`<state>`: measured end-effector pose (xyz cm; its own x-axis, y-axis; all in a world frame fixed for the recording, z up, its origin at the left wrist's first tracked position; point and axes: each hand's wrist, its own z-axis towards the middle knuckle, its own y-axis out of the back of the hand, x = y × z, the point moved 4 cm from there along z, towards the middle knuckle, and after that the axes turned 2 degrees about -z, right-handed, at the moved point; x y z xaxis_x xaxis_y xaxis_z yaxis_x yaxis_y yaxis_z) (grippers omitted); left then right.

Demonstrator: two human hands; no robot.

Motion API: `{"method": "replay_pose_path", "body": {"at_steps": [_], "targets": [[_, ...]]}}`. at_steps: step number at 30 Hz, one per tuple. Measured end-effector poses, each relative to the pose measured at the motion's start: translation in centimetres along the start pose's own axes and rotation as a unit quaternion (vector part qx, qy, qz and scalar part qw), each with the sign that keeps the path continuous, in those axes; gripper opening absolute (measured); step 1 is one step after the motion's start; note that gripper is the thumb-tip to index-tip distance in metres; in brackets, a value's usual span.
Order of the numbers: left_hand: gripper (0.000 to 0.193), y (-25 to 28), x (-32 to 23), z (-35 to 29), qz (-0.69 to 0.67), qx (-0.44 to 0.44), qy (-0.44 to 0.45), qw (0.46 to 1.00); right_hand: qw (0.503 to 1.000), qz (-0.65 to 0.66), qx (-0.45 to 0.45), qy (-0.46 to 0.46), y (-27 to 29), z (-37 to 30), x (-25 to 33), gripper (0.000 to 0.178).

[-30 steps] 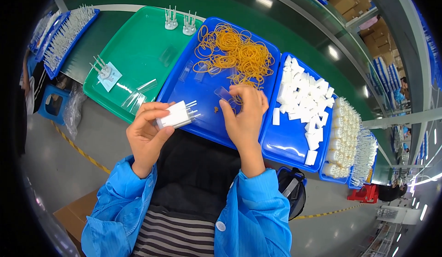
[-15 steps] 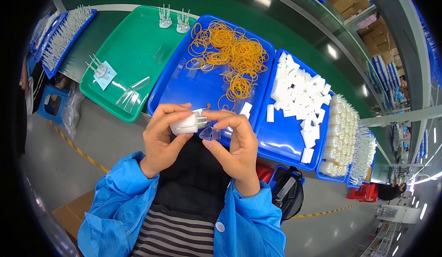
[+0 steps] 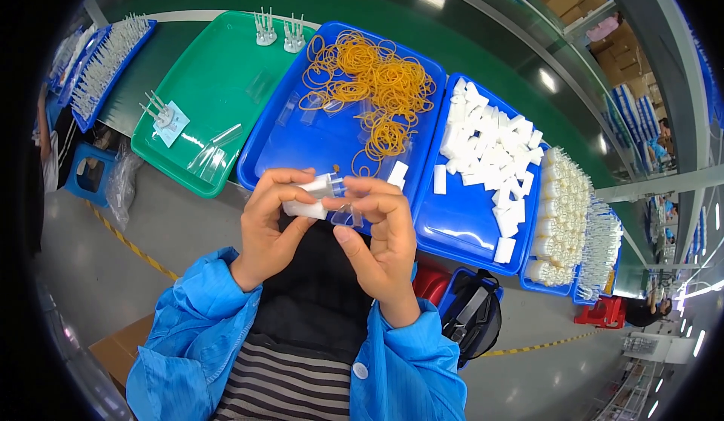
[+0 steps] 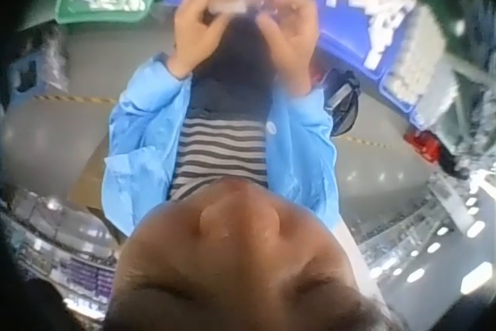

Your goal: The person assembles components by fitting foam pieces onto the metal pins, sliding clear plastic sleeves over them, and securing the pieces together with rubber bands.

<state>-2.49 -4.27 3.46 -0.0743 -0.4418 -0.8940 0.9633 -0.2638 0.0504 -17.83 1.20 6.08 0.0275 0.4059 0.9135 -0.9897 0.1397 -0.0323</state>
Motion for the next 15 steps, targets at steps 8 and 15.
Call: {"method": "replay_pose_path", "body": {"at_steps": [8, 15], "targets": [[0.027, -0.1, 0.6, -0.1, -0.197, 0.019, 0.123, 0.973, 0.999, 0.010, -0.029, -0.015, 0.3, -0.3, -0.7, 0.030], [0.026, -0.7, 1.5, -0.7, -0.380, 0.002, 0.237, 0.894, 0.972, -0.219, -0.033, 0.081, 0.7, -1.0, 0.3, 0.026]]}}
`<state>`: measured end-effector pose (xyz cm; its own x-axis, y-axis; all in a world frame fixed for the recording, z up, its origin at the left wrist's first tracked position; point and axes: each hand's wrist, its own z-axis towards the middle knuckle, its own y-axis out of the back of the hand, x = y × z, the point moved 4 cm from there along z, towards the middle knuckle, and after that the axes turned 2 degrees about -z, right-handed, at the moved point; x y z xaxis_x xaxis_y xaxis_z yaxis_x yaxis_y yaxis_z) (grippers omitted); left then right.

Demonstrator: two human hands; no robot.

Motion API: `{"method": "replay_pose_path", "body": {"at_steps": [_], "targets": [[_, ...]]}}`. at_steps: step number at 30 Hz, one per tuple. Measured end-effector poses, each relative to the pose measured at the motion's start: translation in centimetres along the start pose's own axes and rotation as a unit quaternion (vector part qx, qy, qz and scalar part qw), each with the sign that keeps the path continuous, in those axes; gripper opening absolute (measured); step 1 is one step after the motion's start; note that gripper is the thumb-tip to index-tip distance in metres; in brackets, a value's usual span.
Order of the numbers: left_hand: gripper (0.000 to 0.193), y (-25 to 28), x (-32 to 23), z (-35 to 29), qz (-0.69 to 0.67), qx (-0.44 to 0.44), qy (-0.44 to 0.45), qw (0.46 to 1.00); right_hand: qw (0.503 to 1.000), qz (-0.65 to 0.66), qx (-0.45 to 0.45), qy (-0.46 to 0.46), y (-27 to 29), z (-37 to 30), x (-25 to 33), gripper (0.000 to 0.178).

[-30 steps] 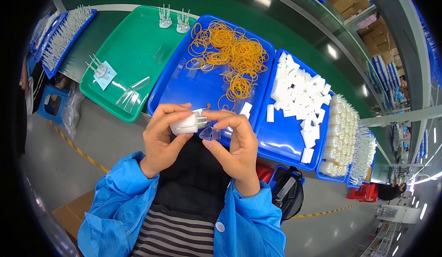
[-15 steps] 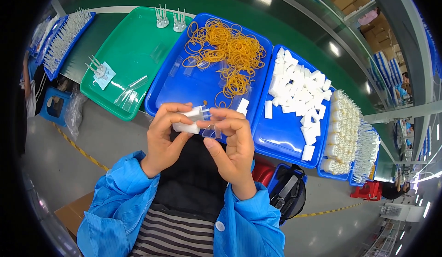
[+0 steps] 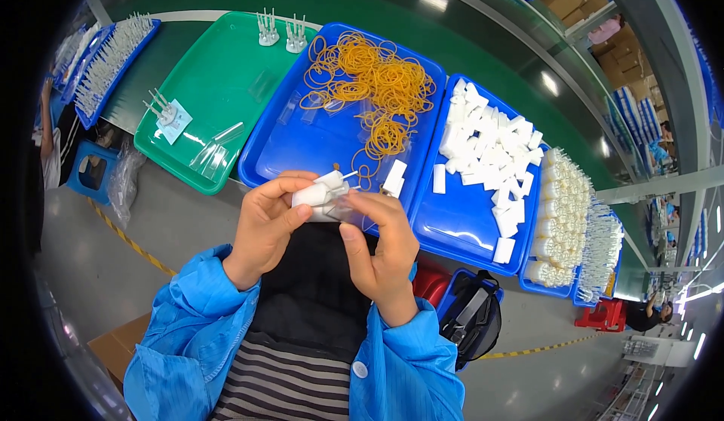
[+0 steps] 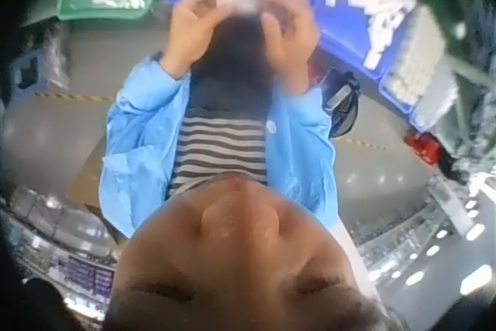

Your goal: The person assembles components by fitting foam pieces onto the metal pins, sliding clear plastic sleeves over them, and securing the pieces together with rubber bands.

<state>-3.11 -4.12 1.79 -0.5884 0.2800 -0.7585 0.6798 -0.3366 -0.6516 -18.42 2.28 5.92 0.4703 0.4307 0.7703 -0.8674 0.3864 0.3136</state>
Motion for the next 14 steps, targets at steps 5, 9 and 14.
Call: {"method": "replay_pose_path", "body": {"at_steps": [5, 9, 14], "targets": [[0.025, -0.6, -0.5, -0.1, 0.133, 0.015, -0.041, 0.990, 1.000, -0.001, 0.009, 0.027, 0.1, -0.1, 0.4, 0.027], [0.024, -1.0, -0.3, -0.1, 0.114, 0.045, -0.017, 0.992, 1.000, 0.024, -0.001, 0.009, 0.3, -0.3, 0.0, 0.026], [0.025, -0.5, 0.2, 0.0, 0.042, 0.012, 0.018, 0.999, 0.996, -0.011, 0.053, 0.067, 0.1, -0.2, 0.3, 0.028]]}}
